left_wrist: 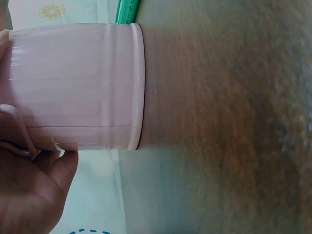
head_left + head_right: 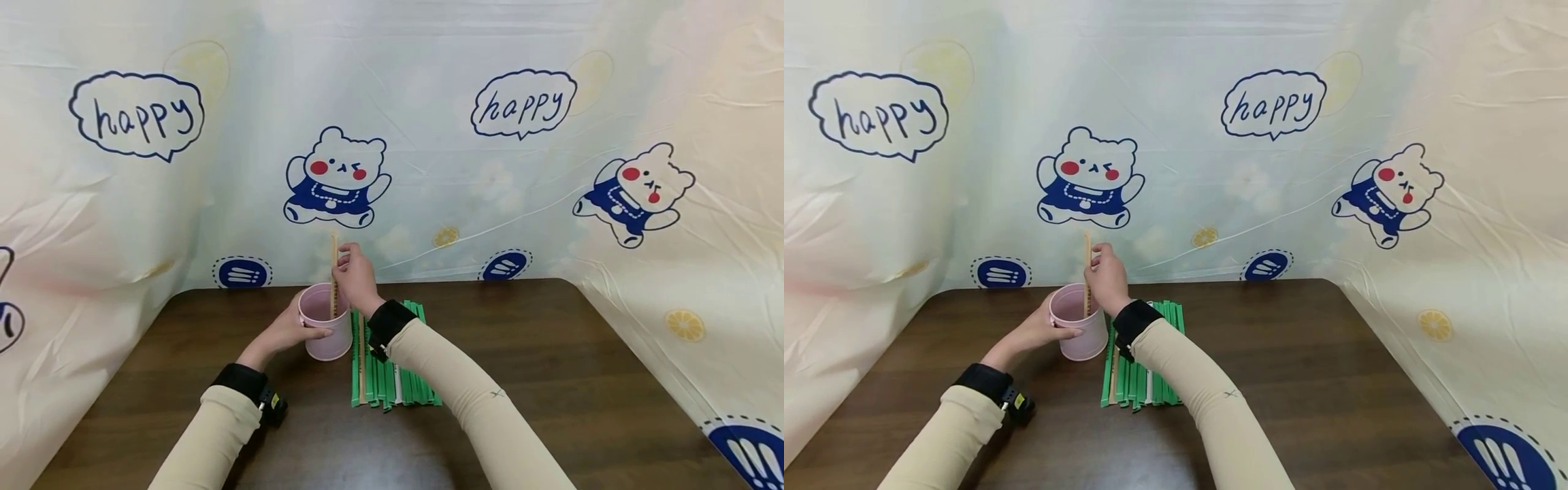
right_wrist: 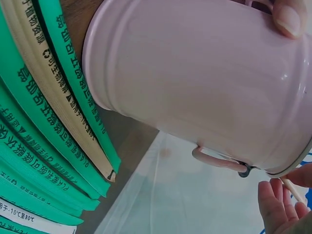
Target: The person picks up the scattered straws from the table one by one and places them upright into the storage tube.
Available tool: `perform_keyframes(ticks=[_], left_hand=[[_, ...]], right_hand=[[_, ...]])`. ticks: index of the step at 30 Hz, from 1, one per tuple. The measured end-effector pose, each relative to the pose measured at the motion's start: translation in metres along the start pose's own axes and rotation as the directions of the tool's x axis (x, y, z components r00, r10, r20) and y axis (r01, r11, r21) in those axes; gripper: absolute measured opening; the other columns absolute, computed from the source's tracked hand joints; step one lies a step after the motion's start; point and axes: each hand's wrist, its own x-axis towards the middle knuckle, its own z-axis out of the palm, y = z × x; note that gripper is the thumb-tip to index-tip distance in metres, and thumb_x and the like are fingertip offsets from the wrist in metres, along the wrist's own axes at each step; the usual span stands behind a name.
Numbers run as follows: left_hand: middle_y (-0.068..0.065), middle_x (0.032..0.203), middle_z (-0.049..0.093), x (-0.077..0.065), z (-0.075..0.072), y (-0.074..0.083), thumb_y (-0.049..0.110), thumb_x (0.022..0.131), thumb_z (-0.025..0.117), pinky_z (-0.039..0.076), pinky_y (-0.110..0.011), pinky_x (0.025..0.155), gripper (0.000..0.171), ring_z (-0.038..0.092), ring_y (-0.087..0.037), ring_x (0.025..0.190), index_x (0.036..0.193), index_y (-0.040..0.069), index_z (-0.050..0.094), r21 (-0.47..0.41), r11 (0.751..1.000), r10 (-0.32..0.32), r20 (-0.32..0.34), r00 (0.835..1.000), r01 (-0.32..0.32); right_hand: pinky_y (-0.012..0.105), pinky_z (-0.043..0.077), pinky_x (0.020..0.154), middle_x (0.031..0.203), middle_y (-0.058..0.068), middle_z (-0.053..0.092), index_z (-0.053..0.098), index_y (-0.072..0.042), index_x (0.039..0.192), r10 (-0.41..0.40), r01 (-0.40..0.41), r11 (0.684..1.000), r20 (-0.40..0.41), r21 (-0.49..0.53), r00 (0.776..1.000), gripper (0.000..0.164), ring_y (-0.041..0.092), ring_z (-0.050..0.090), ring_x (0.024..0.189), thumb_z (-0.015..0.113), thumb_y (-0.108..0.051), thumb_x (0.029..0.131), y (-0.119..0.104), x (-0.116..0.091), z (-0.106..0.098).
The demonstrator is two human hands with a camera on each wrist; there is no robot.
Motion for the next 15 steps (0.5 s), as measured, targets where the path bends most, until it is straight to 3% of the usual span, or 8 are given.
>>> perform_keyframes(ticks=[8,15], left_hand=[[-0.03,0.154,0.032,-0.002,0.002,0.0,0.02,0.087,0.08,0.041,-0.066,0.114,0.098,0.039,-0.047,0.138,0.157,-0.001,0.015,-0.009,1.0,-0.012,-0.005,1.0,0.012],[-0.03,0.154,0.031,-0.002,0.001,0.002,0.021,0.087,0.08,0.041,-0.067,0.113,0.098,0.04,-0.048,0.137,0.157,0.0,0.014,-0.001,1.0,-0.014,-0.014,1.0,0.014]], right_hand=[[0.031,0.057,0.086,0.117,0.018,0.067,0.047,-0.003,0.141,0.023,-0.023,1.0,0.014,-0.002,1.0,0.043,0.029,0.069,0.106,0.061,-0.009,0.101,0.003,-0.001,-0.001],[0.037,0.058,0.091,0.117,0.019,0.069,0.052,0.002,0.141,0.042,-0.042,0.999,-0.031,-0.018,0.999,0.047,0.032,0.069,0.11,0.066,-0.012,0.098,0.01,0.008,-0.027]])
